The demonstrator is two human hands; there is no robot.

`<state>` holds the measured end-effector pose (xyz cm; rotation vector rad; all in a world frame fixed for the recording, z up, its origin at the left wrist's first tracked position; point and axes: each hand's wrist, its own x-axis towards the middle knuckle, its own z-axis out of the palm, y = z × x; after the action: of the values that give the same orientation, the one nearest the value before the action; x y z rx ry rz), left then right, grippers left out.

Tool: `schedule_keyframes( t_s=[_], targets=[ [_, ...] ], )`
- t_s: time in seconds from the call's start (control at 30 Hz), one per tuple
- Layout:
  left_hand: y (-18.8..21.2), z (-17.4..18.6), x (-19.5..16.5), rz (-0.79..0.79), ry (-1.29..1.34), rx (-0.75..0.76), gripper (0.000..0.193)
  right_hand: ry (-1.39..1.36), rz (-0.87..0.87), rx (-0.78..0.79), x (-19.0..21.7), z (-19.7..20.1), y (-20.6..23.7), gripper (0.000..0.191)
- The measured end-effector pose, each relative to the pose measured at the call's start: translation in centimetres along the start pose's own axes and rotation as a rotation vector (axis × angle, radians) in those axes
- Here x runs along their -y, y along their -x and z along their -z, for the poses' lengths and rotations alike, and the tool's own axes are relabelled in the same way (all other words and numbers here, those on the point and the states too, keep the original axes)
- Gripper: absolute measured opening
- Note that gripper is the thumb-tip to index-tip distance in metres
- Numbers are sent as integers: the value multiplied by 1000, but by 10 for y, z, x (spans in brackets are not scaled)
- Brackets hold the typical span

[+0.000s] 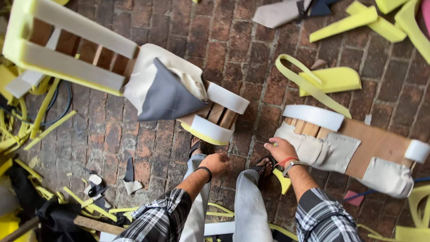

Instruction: The person cuts fabric with shears, trims material from a padded wooden furniture frame, and uses a pneumatic nail gun to fasten fabric to the frame. They then position yellow foam blocks on the frame, lay a white fabric panel and a gray fabric piece over the foam, and press and align the fabric layers in place.

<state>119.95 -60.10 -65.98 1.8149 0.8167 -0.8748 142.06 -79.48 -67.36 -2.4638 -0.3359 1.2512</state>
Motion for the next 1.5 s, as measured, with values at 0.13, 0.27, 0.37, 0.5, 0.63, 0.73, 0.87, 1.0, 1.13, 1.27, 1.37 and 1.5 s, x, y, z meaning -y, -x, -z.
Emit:
schedule_keyframes(
  t_s=[0.13, 0.27, 0.37, 0.5, 0.63, 0.73, 0.87, 1.0, 1.13, 1.27, 1.37, 1.5],
  targets=[
    [21, 33, 29, -2, 86, -72, 39, 31, 55, 74, 76, -24, 7, 56],
    [49, 63, 75, -34, 217, -148, 38, -9, 177, 149, 173, -54, 4, 66],
    [75, 86, 118, -37, 332, -184, 37, -30, 302, 162, 255, -85, -8, 82],
    [118, 110, 171, 86, 479, -263, 37, -119, 47, 182, 336, -134, -24, 123],
    [151, 136, 216, 192, 610, -308, 36, 78, 490, 24, 379, -181, -38, 142],
    [165, 160, 244, 208, 660, -332, 36, -13, 333, 60, 407, -206, -41, 137],
    [180, 187, 261, 247, 707, -396, 34, 124, 162, 231, 440, -221, -21, 66],
    [200, 215, 256, 291, 1128, -405, 40, -155, 108, 489, 478, -249, 33, 43],
    [252, 242, 238, 186, 2065, -419, 52, -553, -305, 859, 498, -249, 140, 26],
    [339, 226, 212, 179, 2114, -932, 51, -344, -122, 1093, 511, -231, 249, 28],
    [424, 188, 199, 243, 1957, -1261, 45, -14, 71, 1245, 512, -211, 311, 33],
    [566, 127, 203, 478, 1541, -1442, 47, 183, 339, 1201, 508, -194, 382, 31]
  ],
)
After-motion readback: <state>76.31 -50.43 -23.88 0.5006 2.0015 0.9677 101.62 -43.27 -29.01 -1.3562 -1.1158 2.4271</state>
